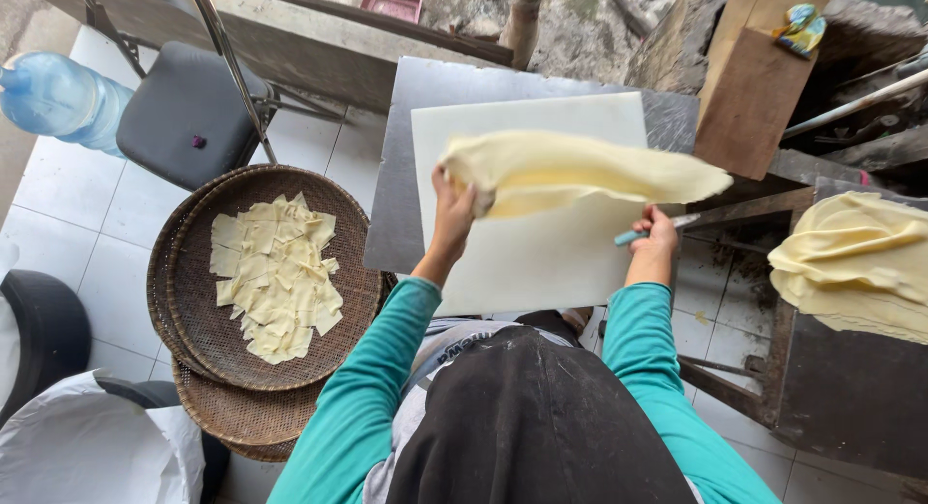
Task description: The person cuts thin sheets of dough into strips and squares using a knife on a white cutting board. The cut pieces are transferred into a woven basket. The person repeats this process with multiple dough sheets throughout the clip.
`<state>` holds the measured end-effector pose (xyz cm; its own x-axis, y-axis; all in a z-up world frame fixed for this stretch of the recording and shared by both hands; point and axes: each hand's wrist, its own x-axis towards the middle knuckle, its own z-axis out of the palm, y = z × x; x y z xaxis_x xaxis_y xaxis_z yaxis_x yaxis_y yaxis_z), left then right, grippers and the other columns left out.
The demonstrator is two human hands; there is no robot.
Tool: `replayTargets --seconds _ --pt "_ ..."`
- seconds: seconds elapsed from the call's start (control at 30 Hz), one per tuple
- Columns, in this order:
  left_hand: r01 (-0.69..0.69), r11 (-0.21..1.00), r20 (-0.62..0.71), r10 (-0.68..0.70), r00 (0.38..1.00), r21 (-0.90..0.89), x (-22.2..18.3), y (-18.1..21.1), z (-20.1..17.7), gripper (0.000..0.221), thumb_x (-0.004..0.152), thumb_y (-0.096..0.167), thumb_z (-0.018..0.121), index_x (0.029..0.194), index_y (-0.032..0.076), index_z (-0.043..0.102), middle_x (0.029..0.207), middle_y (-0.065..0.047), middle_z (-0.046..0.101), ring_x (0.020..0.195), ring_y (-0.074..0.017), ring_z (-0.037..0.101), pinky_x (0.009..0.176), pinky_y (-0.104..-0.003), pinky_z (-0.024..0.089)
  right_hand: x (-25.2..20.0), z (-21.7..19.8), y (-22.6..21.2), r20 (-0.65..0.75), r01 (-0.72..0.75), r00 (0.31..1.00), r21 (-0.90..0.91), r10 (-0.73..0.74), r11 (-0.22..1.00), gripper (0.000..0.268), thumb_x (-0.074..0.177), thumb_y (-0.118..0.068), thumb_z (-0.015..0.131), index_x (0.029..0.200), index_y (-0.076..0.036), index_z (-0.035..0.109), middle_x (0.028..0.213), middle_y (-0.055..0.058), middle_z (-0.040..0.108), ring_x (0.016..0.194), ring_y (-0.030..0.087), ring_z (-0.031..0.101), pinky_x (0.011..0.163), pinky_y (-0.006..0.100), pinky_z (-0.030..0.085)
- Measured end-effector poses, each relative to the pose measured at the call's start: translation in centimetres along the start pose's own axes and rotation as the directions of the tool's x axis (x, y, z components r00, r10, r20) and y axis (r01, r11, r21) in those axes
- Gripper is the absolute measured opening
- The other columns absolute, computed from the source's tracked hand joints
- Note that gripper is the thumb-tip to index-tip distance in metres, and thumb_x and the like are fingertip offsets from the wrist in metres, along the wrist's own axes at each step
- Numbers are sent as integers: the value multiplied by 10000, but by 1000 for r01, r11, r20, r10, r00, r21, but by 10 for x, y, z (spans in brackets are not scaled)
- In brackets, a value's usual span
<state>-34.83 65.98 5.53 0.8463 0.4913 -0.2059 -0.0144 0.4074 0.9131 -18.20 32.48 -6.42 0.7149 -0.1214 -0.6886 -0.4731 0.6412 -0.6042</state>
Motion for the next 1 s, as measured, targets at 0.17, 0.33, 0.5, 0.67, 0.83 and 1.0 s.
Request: replayTargets --seconds 0.17,0.33,0.5,0.67,0.83,1.0 --pt "216 709 -185 -121 975 671 -44 -82 -97 708 919 -4 555 1555 103 263 1499 -231 413 1334 -342 515 1121 -442 435 -4 -22 17 -177 226 906 -566 -385 793 391 953 -147 584 1261 -34 371 834 106 614 441 152 519 399 332 465" --pt "31 263 -109 286 952 964 -46 -75 -98 639 896 107 715 1448 42 400 1422 -237 461 1312 -412 465 1031 -542 356 -20 44 62 449 428 890 -772 -72 470 335 1056 -177 468 1329 5 537 823 100 650 458 152 570 390 338 499" --pt "-301 364 168 353 920 881 37 -64 -33 432 912 68 653 1339 70 593 1367 -126 582 1300 -351 546 1103 -477 422 -13 132 112 656 575 743 -729 -137 -372 206 1058 -169 475 1109 -5 588 935 287 705 882 488 673 752 571 531" --pt "-333 294 252 280 926 896 111 -81 51 432 840 155 746 1257 136 637 1266 -102 626 1191 -323 563 954 -495 436 -93 53 120 667 536 728 -696 -157 -478 230 994 -93 483 1184 -1 575 941 283 683 805 508 674 702 598 548" --pt "-389 120 396 -41 918 914 136 -133 107 339 787 253 778 1071 140 630 1182 -90 637 1156 -302 570 923 -481 438 -181 -51 120 553 477 810 -815 -195 -330 253 1024 -165 499 1194 1 586 967 268 694 866 501 664 739 577 530" --pt "-275 456 349 -86 933 847 191 -155 114 120 1075 203 625 1180 158 587 1095 -127 714 1063 -367 675 897 -504 498 -196 -29 115 510 520 812 -853 -283 -45 271 1002 -218 607 1134 18 610 1017 265 707 956 462 671 797 514 523"
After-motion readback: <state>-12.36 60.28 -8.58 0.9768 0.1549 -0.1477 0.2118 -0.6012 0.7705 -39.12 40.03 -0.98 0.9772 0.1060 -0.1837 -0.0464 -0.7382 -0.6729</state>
